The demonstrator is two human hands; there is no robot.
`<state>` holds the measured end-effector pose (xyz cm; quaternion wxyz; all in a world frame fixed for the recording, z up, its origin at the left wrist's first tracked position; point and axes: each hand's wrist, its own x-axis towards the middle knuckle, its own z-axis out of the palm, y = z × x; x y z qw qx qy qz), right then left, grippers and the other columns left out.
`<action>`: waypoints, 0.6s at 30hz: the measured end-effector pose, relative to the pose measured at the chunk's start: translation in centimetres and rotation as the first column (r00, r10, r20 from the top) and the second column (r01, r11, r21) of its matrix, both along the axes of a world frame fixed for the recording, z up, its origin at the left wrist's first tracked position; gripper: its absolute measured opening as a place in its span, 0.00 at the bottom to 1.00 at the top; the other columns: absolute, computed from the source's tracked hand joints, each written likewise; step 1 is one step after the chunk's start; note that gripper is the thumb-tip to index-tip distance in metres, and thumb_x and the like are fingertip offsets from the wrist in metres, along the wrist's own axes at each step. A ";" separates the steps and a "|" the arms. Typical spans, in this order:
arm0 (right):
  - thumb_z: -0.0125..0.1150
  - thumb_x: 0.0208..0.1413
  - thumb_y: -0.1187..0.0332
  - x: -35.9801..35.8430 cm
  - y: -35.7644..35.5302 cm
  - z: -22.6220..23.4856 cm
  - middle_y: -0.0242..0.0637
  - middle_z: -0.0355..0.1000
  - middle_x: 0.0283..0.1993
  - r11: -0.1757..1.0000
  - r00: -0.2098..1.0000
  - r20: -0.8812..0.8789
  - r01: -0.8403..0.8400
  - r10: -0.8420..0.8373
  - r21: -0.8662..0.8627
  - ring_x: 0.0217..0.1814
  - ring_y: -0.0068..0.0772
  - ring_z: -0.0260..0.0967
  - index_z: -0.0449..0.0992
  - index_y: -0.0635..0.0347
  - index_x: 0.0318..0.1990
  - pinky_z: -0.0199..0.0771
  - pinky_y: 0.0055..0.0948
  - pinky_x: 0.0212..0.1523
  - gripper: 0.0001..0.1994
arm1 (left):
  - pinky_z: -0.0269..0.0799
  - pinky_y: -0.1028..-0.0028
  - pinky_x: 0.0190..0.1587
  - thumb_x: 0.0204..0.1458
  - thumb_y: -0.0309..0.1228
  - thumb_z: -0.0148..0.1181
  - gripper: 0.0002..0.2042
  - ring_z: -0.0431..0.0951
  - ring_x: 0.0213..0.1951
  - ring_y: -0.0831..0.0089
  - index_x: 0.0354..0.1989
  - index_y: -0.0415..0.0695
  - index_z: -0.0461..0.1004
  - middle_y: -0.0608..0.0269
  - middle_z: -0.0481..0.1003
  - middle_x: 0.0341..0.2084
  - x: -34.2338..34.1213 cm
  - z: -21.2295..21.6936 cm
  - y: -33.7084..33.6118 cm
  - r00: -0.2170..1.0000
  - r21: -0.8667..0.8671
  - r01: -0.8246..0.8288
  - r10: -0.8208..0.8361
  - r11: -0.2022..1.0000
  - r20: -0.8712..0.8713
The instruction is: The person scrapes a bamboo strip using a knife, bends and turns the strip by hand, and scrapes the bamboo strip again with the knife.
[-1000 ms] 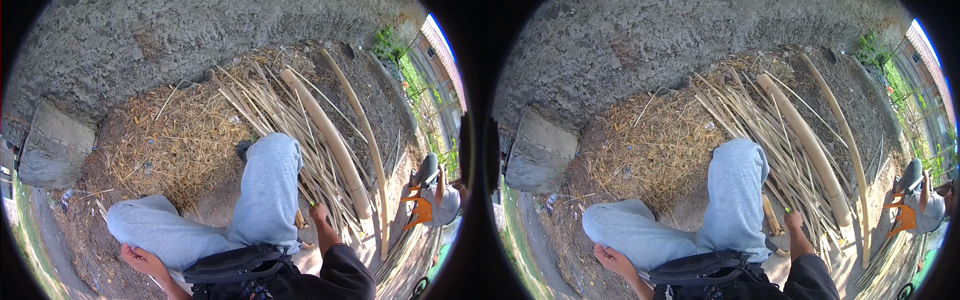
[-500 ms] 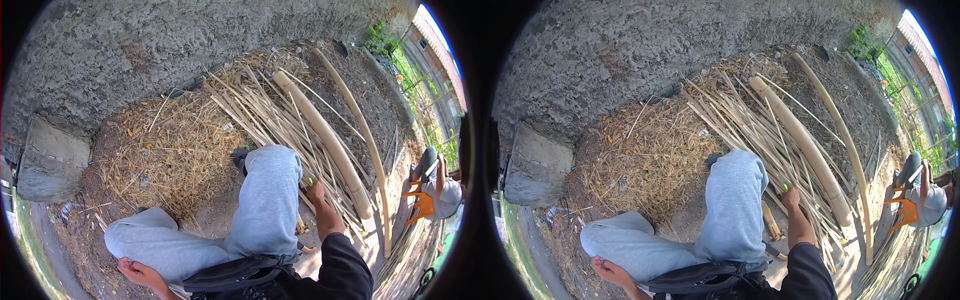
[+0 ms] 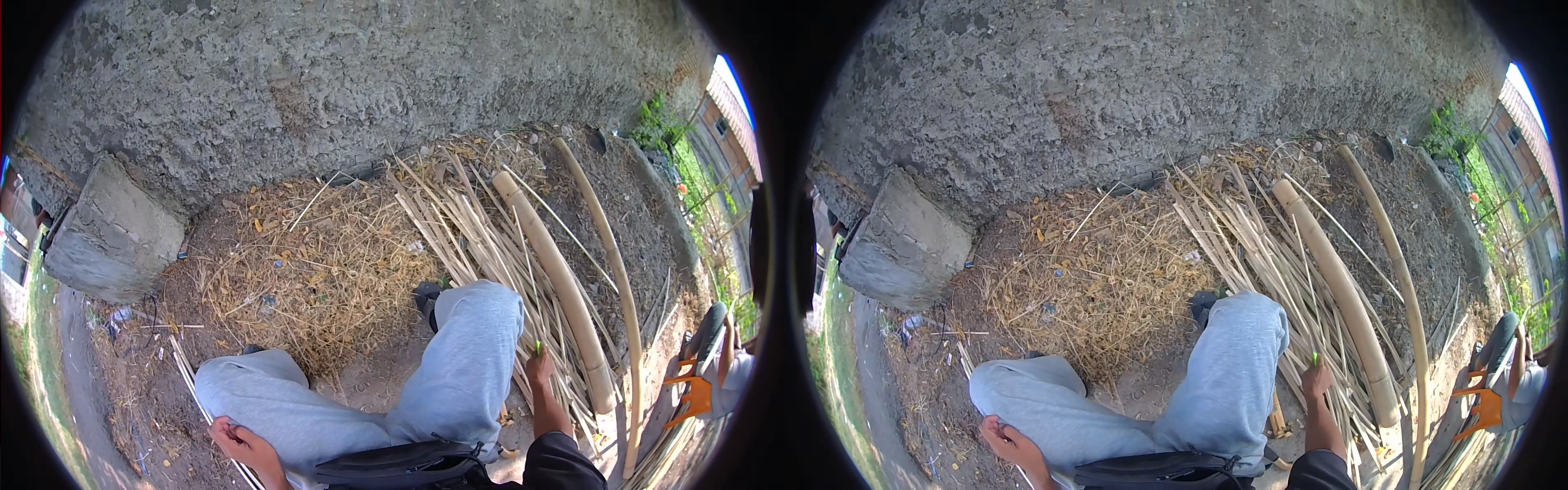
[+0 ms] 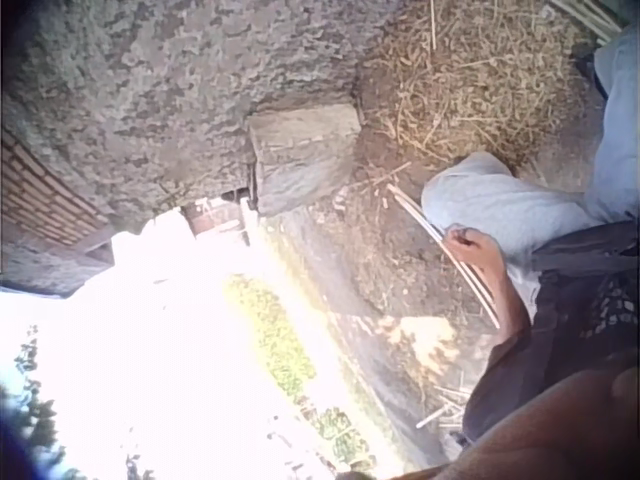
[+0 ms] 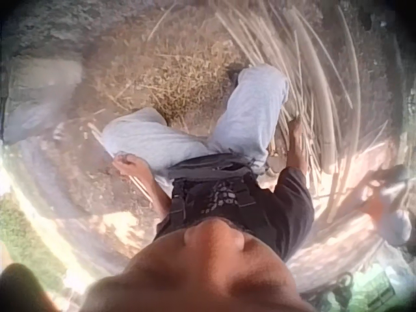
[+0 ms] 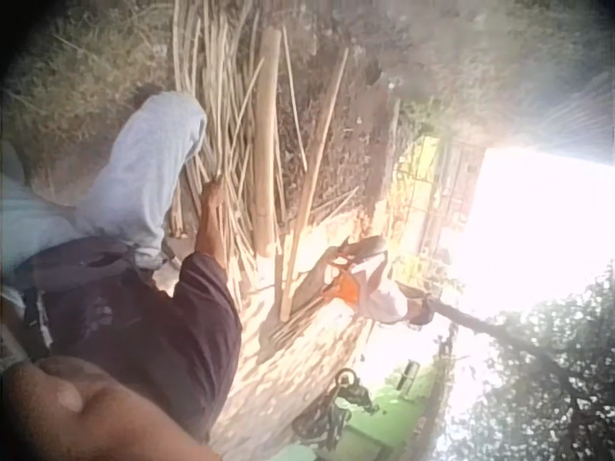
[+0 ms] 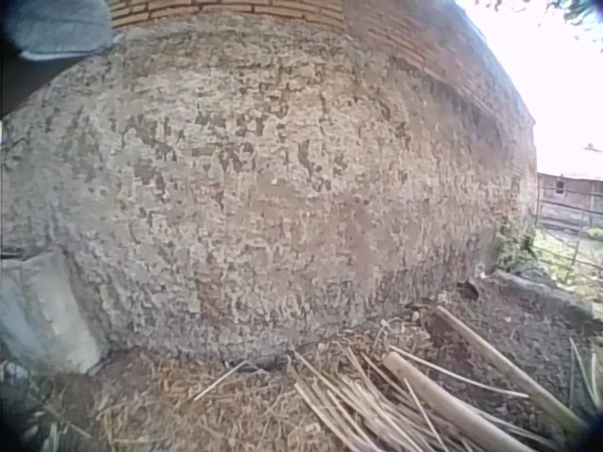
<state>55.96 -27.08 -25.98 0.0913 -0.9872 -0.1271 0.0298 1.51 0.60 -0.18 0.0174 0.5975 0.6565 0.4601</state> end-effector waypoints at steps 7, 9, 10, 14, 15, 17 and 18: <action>0.57 0.56 0.66 1.4 -0.5 7.7 0.48 0.77 0.39 0.982 0.967 0.251 -0.081 0.036 0.170 0.42 0.56 0.74 0.77 0.55 0.48 0.72 0.50 0.42 0.13 | 0.65 0.68 0.46 0.50 0.18 0.41 0.12 0.68 0.38 0.60 0.42 0.32 0.65 0.50 0.66 0.36 -0.8 -0.6 0.2 1.000 -0.003 0.024 -0.024 1.000 -0.011; 0.60 0.55 0.69 2.3 0.4 11.4 0.49 0.77 0.41 0.962 0.962 0.261 -0.144 0.081 0.233 0.44 0.56 0.75 0.77 0.58 0.50 0.72 0.49 0.44 0.15 | 0.65 0.68 0.46 0.50 0.19 0.41 0.12 0.68 0.38 0.60 0.42 0.32 0.65 0.50 0.66 0.36 -0.9 -0.9 0.1 1.000 0.005 0.027 -0.028 1.000 0.012; 0.60 0.55 0.69 2.8 0.9 13.4 0.49 0.77 0.41 0.962 0.961 0.266 -0.140 0.074 0.236 0.44 0.56 0.75 0.77 0.58 0.50 0.72 0.49 0.44 0.15 | 0.65 0.68 0.46 0.50 0.19 0.41 0.12 0.68 0.38 0.59 0.42 0.32 0.65 0.50 0.66 0.36 -0.8 -1.0 0.2 0.999 0.006 0.031 -0.031 0.999 0.026; 0.59 0.58 0.70 3.7 5.2 24.5 0.53 0.77 0.41 0.838 0.849 0.528 -0.283 -0.008 0.466 0.42 0.51 0.76 0.76 0.64 0.50 0.73 0.41 0.45 0.14 | 0.62 0.71 0.41 0.50 0.18 0.41 0.11 0.65 0.35 0.68 0.42 0.34 0.65 0.57 0.64 0.32 -1.4 -0.7 -0.5 0.999 0.008 -0.039 0.040 0.999 -0.037; 0.57 0.60 0.68 4.0 4.4 28.2 0.47 0.77 0.38 0.827 0.816 0.572 -0.261 -0.087 0.498 0.39 0.44 0.75 0.76 0.63 0.50 0.71 0.37 0.42 0.13 | 0.62 0.71 0.41 0.50 0.18 0.41 0.11 0.65 0.35 0.68 0.42 0.34 0.65 0.57 0.64 0.32 -0.7 -0.8 0.0 0.999 0.009 -0.016 0.016 1.000 -0.028; 0.54 0.64 0.65 4.0 4.4 34.7 0.38 0.76 0.35 0.722 0.724 0.656 -0.336 -0.213 0.605 0.35 0.32 0.71 0.76 0.63 0.50 0.69 0.30 0.39 0.14 | 0.66 0.65 0.46 0.50 0.19 0.41 0.10 0.68 0.38 0.57 0.40 0.32 0.66 0.49 0.67 0.35 -0.2 -0.6 0.0 0.997 -0.033 0.019 -0.017 0.999 0.074; 0.52 0.66 0.65 4.0 4.7 37.4 0.34 0.75 0.35 0.623 0.665 0.694 -0.427 -0.275 0.655 0.34 0.26 0.69 0.76 0.64 0.51 0.68 0.28 0.39 0.14 | 0.66 0.65 0.46 0.50 0.19 0.41 0.10 0.68 0.38 0.57 0.40 0.32 0.66 0.49 0.67 0.35 -0.2 -0.5 0.1 0.997 -0.025 0.022 -0.020 0.999 0.076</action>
